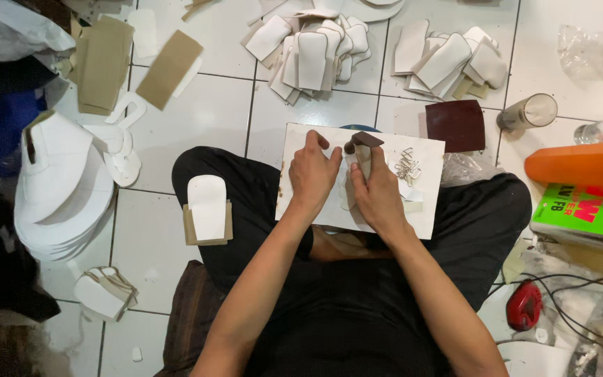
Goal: The person sits on the floor and assembles small white shoe components by inserting metal clips into them. They use a hammer to tap the clips into place on a white board, then inspect the assembled parts by hand.
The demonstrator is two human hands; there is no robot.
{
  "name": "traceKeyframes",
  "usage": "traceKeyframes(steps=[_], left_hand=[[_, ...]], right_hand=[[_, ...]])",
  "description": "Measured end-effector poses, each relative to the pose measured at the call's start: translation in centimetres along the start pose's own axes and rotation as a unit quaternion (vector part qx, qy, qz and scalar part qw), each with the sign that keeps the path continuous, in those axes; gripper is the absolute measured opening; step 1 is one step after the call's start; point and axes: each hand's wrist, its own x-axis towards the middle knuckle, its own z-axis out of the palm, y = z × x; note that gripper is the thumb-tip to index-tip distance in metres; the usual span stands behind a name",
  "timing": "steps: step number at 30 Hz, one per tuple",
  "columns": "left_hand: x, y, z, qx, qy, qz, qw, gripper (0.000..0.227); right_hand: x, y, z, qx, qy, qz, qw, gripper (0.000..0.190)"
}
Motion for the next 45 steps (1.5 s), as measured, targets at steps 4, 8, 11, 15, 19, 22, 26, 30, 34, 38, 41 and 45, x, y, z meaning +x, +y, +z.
traceKeyframes(steps=[4,8,11,15,19,22,26,30,34,38,41,45], left_hand=[[0.5,-0.9,0.2,-0.025,-0.011,-0.017,0.999,0.024],[0.7,-1.3,0.6,-0.025,-0.013,-0.031,0.999,0.02],[1.1,-1.8,0.5,-0.052,-0.027,-0.039,0.998,0.018],[0.7,-0.8,-0.8,-0.081,-0.064,-0.061,0.993,0.016],[1.3,-1.3,-0.2,-0.082,-0.065,-0.074,0.992,0.015],[1.5,-1.2,-0.4,-0.085,-0.072,-0.071,0.991,0.015],[1.4,-1.2,-0.7,-0.091,-0.077,-0.074,0.99,0.018],[1.3,-0.9,-1.0,-0.085,-0.077,-0.067,0.991,0.015],[1.1,-1.1,-0.7,-0.091,-0.074,-0.064,0.991,0.017],[0.9,-0.9,-0.8,-0.094,-0.075,-0.073,0.99,0.017],[1.1,-0.9,-0.9,-0.096,-0.072,-0.066,0.991,0.017],[1.1,-1.3,-0.8,-0.072,-0.079,-0.015,0.994,0.02]], right_hand=[[-0.4,-2.4,-0.9,0.01,-0.007,0.003,1.0,0.045],[0.3,0.1,0.4,-0.034,-0.004,-0.015,0.999,0.041],[0.8,0.9,0.9,-0.071,-0.006,-0.029,0.997,0.035],[0.6,-0.1,0.5,-0.106,0.011,-0.054,0.993,0.026],[0.9,0.3,0.0,-0.118,0.001,-0.092,0.989,0.033],[1.3,0.4,-0.8,-0.142,-0.01,-0.109,0.984,0.036],[0.7,0.1,-0.4,-0.086,-0.01,-0.119,0.989,0.037],[1.3,0.6,-0.9,-0.139,-0.021,-0.117,0.983,0.031],[0.9,1.1,-0.7,-0.086,-0.008,-0.107,0.99,0.036],[1.1,1.5,-1.0,-0.125,-0.029,-0.102,0.986,0.032],[0.7,1.0,-0.4,-0.129,-0.024,-0.11,0.985,0.035],[0.5,-0.2,-0.8,-0.136,-0.022,-0.098,0.986,0.026]])
